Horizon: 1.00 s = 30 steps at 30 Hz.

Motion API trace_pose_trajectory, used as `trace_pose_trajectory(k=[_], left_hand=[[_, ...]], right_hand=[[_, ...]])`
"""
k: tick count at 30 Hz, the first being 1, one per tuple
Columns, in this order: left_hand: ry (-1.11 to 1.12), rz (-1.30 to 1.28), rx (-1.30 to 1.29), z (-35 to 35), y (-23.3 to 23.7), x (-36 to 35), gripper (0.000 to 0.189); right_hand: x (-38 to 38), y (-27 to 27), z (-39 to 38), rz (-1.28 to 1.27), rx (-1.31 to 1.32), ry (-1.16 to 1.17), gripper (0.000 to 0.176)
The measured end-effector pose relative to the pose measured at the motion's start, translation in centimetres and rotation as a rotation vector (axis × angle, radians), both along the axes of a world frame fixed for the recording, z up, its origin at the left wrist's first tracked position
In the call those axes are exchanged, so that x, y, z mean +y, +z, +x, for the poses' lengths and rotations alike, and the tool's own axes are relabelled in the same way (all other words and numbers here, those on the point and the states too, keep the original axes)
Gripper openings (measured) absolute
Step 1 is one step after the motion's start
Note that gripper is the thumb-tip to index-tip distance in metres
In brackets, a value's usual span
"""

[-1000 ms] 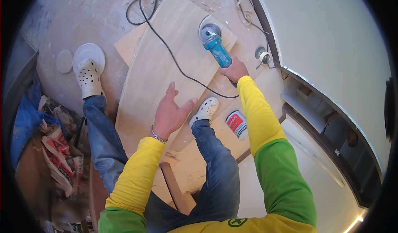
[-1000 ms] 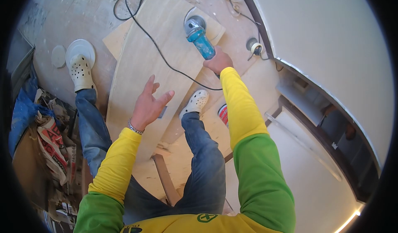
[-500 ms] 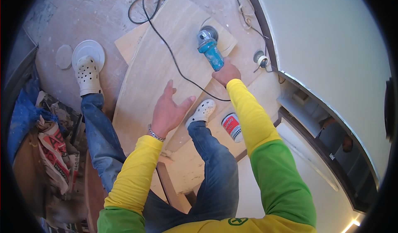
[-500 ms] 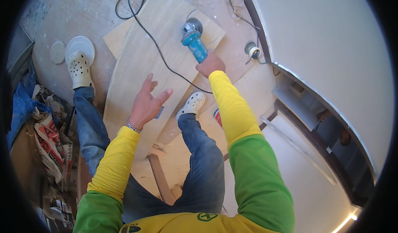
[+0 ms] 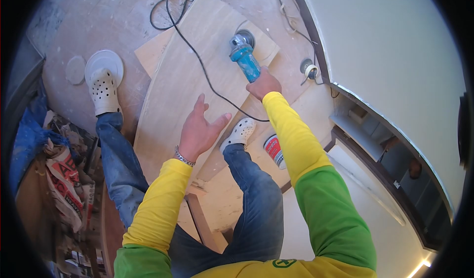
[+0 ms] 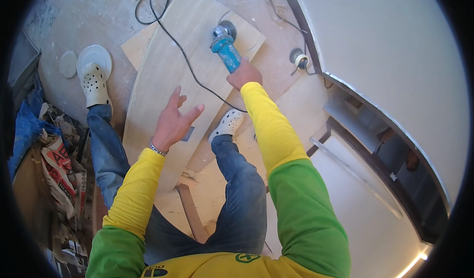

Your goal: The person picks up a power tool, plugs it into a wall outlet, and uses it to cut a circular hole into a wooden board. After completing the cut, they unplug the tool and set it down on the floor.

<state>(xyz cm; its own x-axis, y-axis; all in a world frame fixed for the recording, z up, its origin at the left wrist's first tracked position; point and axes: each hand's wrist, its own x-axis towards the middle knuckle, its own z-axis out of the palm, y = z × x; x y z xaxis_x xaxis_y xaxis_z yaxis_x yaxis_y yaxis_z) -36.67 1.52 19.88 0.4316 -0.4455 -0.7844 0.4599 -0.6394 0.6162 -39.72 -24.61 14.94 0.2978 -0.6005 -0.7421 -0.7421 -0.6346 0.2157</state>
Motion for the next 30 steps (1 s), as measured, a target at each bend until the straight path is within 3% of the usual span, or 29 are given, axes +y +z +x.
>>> trace_pose_trajectory(k=[9, 13, 18, 30], left_hand=[[-0.051, -0.023, -0.049, 1.2, 1.0, -0.3, 0.105], [-0.048, -0.028, -0.030, 2.5, 1.1, 0.1, 0.107], [-0.044, -0.055, -0.022, 3.9, 2.0, 0.2, 0.106], [-0.037, 0.000, -0.035, 0.8, 0.4, 0.1, 0.104]], right_hand=[[-0.1, 1.8, 0.7, 0.012, -0.012, -0.009, 0.062], [-3.0, 2.2, -1.9, 0.073, -0.160, -0.016, 0.065], [-5.3, 4.1, -2.3, 0.109, -0.151, -0.012, 0.068], [-6.7, 1.4, -2.5, 0.075, -0.051, 0.142, 0.064]])
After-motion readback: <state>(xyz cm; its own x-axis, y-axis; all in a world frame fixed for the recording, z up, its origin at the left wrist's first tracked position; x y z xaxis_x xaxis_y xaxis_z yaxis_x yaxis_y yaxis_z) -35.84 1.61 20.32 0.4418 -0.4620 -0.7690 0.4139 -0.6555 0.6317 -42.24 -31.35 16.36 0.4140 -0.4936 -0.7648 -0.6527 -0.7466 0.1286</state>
